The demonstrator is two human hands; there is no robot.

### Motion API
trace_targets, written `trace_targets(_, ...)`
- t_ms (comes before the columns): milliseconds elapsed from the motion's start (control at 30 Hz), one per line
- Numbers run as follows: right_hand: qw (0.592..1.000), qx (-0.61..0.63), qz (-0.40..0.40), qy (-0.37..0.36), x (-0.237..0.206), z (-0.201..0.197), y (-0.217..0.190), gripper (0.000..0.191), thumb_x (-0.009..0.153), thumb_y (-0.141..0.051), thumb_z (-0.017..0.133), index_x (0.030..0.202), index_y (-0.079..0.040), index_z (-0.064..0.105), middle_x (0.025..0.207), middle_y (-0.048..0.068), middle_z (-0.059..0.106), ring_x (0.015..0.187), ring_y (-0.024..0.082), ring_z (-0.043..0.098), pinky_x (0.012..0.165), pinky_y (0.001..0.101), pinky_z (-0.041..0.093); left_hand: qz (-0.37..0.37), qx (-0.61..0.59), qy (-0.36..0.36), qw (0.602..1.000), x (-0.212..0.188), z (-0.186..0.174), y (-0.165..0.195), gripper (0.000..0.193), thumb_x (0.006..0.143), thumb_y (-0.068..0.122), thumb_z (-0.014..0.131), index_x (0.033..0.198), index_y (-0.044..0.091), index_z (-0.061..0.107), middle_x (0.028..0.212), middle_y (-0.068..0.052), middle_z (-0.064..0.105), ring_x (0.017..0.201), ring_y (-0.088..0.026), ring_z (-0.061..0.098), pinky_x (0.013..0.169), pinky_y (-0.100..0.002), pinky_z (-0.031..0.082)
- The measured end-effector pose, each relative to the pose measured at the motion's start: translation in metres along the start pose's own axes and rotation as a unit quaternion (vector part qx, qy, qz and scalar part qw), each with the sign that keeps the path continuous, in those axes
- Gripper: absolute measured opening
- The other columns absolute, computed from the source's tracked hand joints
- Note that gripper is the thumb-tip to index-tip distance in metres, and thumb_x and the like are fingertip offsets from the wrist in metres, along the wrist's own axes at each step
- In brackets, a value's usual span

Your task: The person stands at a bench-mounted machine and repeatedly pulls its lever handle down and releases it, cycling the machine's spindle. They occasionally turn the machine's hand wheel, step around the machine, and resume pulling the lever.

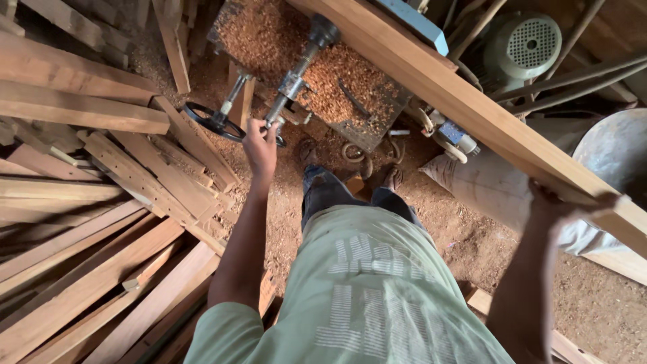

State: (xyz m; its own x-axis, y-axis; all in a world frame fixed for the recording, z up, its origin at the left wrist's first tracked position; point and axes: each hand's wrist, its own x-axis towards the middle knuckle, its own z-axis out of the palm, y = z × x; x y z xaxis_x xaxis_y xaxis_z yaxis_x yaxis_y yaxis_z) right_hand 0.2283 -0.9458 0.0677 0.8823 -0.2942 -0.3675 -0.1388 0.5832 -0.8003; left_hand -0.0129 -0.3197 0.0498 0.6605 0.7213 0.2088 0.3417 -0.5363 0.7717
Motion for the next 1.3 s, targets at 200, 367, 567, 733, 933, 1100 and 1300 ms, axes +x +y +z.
trace_targets(200,0.996,0.053,0.008,-0.064,-0.031,0.102,0.105,0.082,0.091,-0.075,0.057,0.149,-0.022,0.033,0.147,0.022,0.04,0.124,0.044,0.048,0.088,0.0596,0.049,-0.083,0.039,-0.077,0.993,0.01,-0.007,0.004,0.027,0.102,0.024,0.07,0.104,0.0,0.058,0.088,-0.016,0.072,0.075,-0.027,0.076,0.059,-0.038,0.057)
trace_targets(367,0.997,-0.035,-0.003,-0.068,-0.077,0.215,0.166,0.086,0.089,-0.072,0.06,0.148,-0.015,0.032,0.15,0.02,0.031,0.145,0.045,0.04,0.103,0.0735,0.049,0.003,0.017,-0.029,0.999,0.009,-0.017,0.003,0.028,0.097,0.021,0.078,0.1,0.001,0.058,0.079,-0.02,0.07,0.073,-0.035,0.071,0.058,-0.047,0.051)
trace_targets(567,0.747,-0.557,0.292,-0.214,-0.128,0.251,0.16,0.122,0.076,-0.102,0.037,0.165,-0.019,0.029,0.153,0.012,0.044,0.135,0.041,0.047,0.104,0.0517,0.04,-0.14,-0.349,-0.09,0.922,0.002,-0.009,-0.009,0.018,0.103,0.015,0.07,0.105,0.004,0.056,0.093,-0.009,0.065,0.076,-0.021,0.056,0.065,-0.037,0.048)
trace_targets(733,0.956,-0.283,0.071,0.04,-0.135,0.131,0.143,0.103,0.085,-0.088,0.041,0.156,-0.014,0.037,0.138,0.011,0.053,0.112,0.03,0.055,0.09,0.0505,0.05,-0.035,0.138,-0.038,0.989,-0.006,-0.004,-0.011,0.03,0.1,0.025,0.083,0.106,-0.001,0.07,0.093,-0.017,0.072,0.084,-0.031,0.068,0.072,-0.043,0.052)
trace_targets(933,0.787,-0.368,-0.32,0.378,-0.053,-0.009,-0.031,0.104,0.105,-0.073,0.053,0.161,0.004,0.012,0.163,0.031,0.016,0.15,0.042,0.022,0.119,0.0631,0.019,-0.005,-0.028,-0.064,0.998,0.0,-0.009,-0.011,0.033,0.106,0.013,0.078,0.115,-0.008,0.054,0.103,-0.02,0.065,0.092,-0.028,0.068,0.079,-0.04,0.061)
trace_targets(1100,0.69,-0.557,-0.143,0.439,0.004,-0.039,-0.126,0.08,0.104,-0.071,0.053,0.149,-0.006,0.044,0.148,0.025,0.045,0.133,0.037,0.048,0.108,0.0565,0.039,-0.042,-0.06,-0.087,0.993,-0.001,-0.01,-0.012,0.033,0.107,0.02,0.074,0.115,-0.004,0.053,0.106,-0.014,0.067,0.096,-0.02,0.071,0.081,-0.035,0.059)
trace_targets(1300,0.638,-0.684,0.105,0.338,0.028,-0.072,-0.147,0.064,0.104,-0.064,0.054,0.132,-0.007,0.047,0.131,0.02,0.049,0.117,0.033,0.05,0.095,0.0521,0.041,-0.009,0.007,-0.053,0.999,-0.001,-0.006,-0.014,0.019,0.104,0.014,0.071,0.112,0.001,0.058,0.099,-0.014,0.072,0.089,-0.026,0.074,0.077,-0.038,0.058)
